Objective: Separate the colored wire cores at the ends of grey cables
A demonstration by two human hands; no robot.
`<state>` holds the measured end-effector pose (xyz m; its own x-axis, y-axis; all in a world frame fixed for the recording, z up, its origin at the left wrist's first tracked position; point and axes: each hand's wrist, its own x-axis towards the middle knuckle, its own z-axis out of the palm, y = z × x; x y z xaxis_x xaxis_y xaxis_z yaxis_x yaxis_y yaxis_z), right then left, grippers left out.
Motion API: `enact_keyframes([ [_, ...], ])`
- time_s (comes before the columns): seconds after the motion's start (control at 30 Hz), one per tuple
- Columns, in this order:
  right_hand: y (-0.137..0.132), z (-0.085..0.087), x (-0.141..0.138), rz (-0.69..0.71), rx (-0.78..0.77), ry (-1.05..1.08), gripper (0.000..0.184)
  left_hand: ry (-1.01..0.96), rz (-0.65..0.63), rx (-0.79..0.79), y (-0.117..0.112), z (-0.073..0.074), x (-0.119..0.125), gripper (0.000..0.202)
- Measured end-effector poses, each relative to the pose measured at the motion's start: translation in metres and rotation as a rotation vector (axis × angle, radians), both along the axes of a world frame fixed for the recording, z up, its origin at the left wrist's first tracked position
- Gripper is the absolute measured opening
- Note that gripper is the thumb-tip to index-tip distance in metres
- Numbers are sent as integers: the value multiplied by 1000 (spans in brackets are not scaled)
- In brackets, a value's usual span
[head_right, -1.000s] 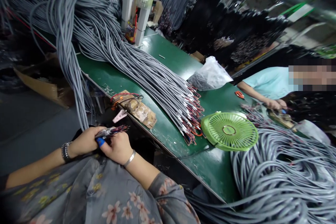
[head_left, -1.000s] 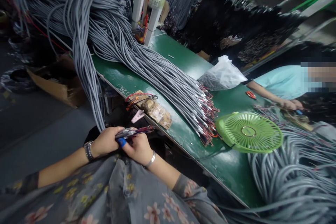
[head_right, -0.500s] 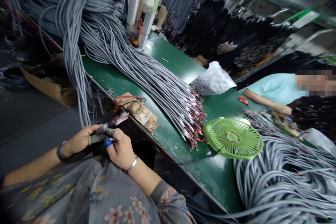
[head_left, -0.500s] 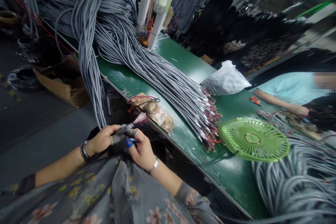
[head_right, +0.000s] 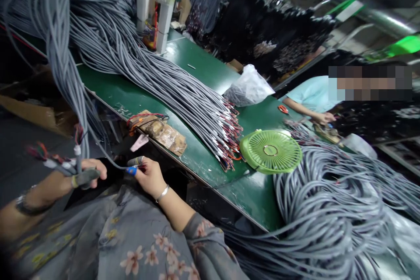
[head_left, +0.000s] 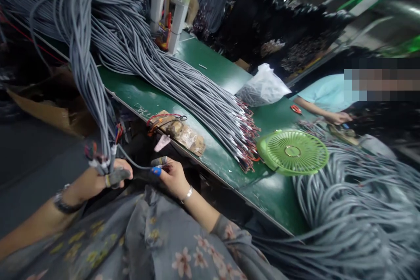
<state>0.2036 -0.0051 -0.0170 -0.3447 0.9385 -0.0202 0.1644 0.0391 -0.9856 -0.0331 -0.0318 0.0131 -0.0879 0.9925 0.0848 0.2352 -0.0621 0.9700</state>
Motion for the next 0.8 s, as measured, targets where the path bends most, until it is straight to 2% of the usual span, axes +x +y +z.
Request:
enact_keyframes([
  [0.1,3,4,-7,69,-11,128,50,32,-92,-58,6,1,11,45],
  [0.2,4,5,-9,66,9,149,55,38,-203,-141,15,4,16,47],
  [0.33,0,3,-8,-33,-145,233,56,35,-365,-221,25,7,20,47],
  [0.43,-2,6,-9,-81,-275,352,58,61,-463,-220,28,8,27,38],
  [0.6,5,19,-19,-23,-382,421,60,28,-600,-266,31,18,31,31],
  [0.67,9,22,-23,-8,-393,414,60,10,-589,-284,32,21,29,32],
  [0.8,12,19,-23,-64,-391,406,61,1,-436,-267,32,19,22,40],
])
